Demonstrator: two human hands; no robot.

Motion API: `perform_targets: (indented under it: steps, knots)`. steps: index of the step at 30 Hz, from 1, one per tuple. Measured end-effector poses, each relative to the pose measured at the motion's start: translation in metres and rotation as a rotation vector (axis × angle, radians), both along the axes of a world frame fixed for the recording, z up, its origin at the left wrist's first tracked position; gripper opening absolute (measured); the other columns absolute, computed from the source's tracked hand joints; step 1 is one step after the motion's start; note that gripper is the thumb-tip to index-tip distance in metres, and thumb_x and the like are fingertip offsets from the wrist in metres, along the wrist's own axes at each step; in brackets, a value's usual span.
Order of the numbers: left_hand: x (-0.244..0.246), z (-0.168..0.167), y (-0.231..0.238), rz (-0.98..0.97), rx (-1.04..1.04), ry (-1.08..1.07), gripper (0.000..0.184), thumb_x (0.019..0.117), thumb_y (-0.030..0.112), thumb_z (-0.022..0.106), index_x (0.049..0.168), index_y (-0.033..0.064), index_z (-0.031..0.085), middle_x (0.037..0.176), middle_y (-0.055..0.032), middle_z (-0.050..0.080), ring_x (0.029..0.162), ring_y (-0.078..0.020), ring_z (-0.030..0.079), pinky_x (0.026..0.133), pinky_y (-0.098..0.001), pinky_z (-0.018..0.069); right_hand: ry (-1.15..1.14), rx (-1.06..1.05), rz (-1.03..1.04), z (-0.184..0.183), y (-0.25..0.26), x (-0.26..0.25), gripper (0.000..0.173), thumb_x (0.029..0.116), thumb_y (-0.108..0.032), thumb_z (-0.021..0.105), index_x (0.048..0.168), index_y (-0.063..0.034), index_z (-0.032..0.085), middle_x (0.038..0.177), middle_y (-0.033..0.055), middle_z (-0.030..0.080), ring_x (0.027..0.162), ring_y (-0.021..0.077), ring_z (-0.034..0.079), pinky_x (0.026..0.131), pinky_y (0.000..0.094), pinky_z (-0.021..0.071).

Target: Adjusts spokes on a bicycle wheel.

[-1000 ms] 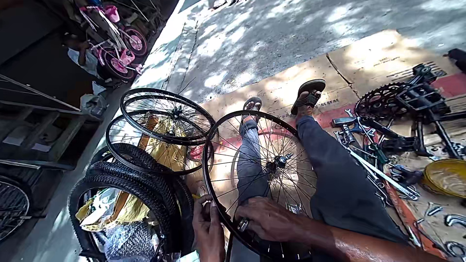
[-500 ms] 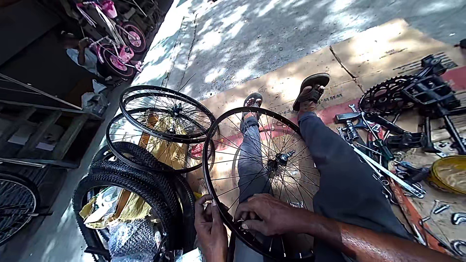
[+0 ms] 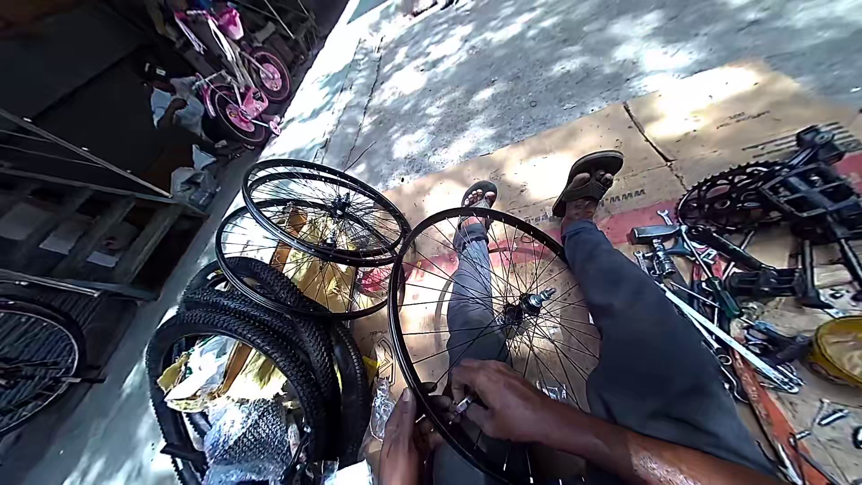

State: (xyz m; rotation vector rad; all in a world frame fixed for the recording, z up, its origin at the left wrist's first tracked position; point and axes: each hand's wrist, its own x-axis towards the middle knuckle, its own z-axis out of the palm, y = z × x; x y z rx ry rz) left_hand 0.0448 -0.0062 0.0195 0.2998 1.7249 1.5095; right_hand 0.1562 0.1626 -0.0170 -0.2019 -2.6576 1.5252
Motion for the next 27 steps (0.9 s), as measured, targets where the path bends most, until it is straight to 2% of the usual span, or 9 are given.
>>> perform_targets:
  steps: [2,4,6,8,10,13,22,26,27]
  knots:
    - [-0.003,0.002,0.003,0.077,0.064,0.016,0.046,0.1135,0.026,0.024,0.126,-0.0069,0.053,0.098,-0.0221,0.071,0.082,-0.0286,0.073,0.074,-0.0403,0.0627,0.097,0.009,0.045,-0.008,0.003,0.003,0.012,0.0936,-0.011,0.062,0.101,-0.0051,0.069,0.105,0.0122,0.066,0.1,0.0263,0.064,0.088,0.0437,0.0529]
    - [-0.006,0.004,0.007,0.117,0.058,0.069,0.036,0.1123,0.021,0.034,0.126,-0.0061,0.054,0.098,-0.0231,0.07,0.084,-0.0314,0.073,0.075,-0.0427,0.0628,0.177,0.05,0.121,-0.015,0.007,0.008,0.011,0.095,-0.015,0.065,0.101,-0.0067,0.071,0.114,0.0104,0.068,0.109,0.0247,0.065,0.096,0.0427,0.0521]
    - [-0.008,0.006,0.012,0.141,0.065,0.139,0.033,0.1104,0.016,0.04,0.136,-0.0024,0.049,0.098,-0.0229,0.069,0.082,-0.0327,0.072,0.069,-0.0426,0.0629,0.249,0.132,0.181,-0.021,0.007,0.015,0.018,0.0998,-0.026,0.065,0.105,-0.0094,0.07,0.119,0.0087,0.067,0.117,0.0247,0.061,0.108,0.0436,0.0446]
    - [-0.009,0.01,0.016,0.164,0.089,0.21,0.04,0.1083,0.01,0.045,0.147,0.002,0.041,0.098,-0.0235,0.069,0.079,-0.0334,0.073,0.066,-0.0431,0.0636,0.302,0.226,0.188,-0.025,0.004,0.019,0.026,0.1058,-0.035,0.056,0.111,-0.0124,0.068,0.12,0.0073,0.066,0.12,0.0245,0.059,0.111,0.0436,0.0413]
    - [-0.012,0.011,0.019,0.17,0.109,0.27,0.044,0.1064,0.006,0.048,0.149,0.0036,0.04,0.098,-0.0246,0.069,0.078,-0.0342,0.073,0.064,-0.0429,0.0642,0.332,0.267,0.155,-0.027,0.001,0.02,0.03,0.1084,-0.038,0.051,0.111,-0.013,0.069,0.116,0.0079,0.064,0.116,0.0251,0.06,0.108,0.0423,0.0442]
    - [-0.017,0.006,0.022,0.159,0.123,0.325,0.031,0.1049,0.001,0.047,0.135,-0.0024,0.052,0.092,-0.0243,0.069,0.072,-0.0327,0.072,0.061,-0.041,0.0637,0.329,0.277,0.132,-0.028,-0.001,0.019,0.032,0.1078,-0.04,0.052,0.11,-0.0128,0.067,0.112,0.0092,0.062,0.112,0.0265,0.059,0.105,0.042,0.0455]
    - [-0.022,0.006,0.03,0.179,0.158,0.302,0.017,0.104,-0.002,0.043,0.118,-0.0047,0.053,0.082,-0.021,0.069,0.064,-0.0271,0.071,0.057,-0.0366,0.0617,0.277,0.301,-0.022,-0.024,0.0,0.015,0.041,0.1064,-0.049,0.051,0.104,-0.0108,0.066,0.1,0.0081,0.062,0.099,0.0244,0.062,0.091,0.0374,0.0521]
    - [-0.017,0.007,0.027,0.151,0.16,0.339,0.02,0.1015,-0.003,0.043,0.119,-0.0035,0.053,0.085,-0.0187,0.068,0.069,-0.0259,0.071,0.061,-0.0358,0.0618,0.3,0.27,0.098,-0.021,0.003,0.014,0.042,0.1092,-0.046,0.046,0.131,-0.0128,0.061,0.109,0.0079,0.07,0.109,0.0247,0.067,0.107,0.0437,0.0471]
    - [-0.015,0.007,0.026,0.152,0.159,0.359,0.022,0.1022,-0.002,0.043,0.123,-0.0028,0.052,0.087,-0.0193,0.069,0.069,-0.0262,0.071,0.06,-0.0351,0.0615,0.304,0.227,0.129,-0.022,0.004,0.012,0.043,0.1106,-0.045,0.042,0.134,-0.0144,0.062,0.11,0.0072,0.071,0.109,0.0243,0.067,0.106,0.0443,0.0464]
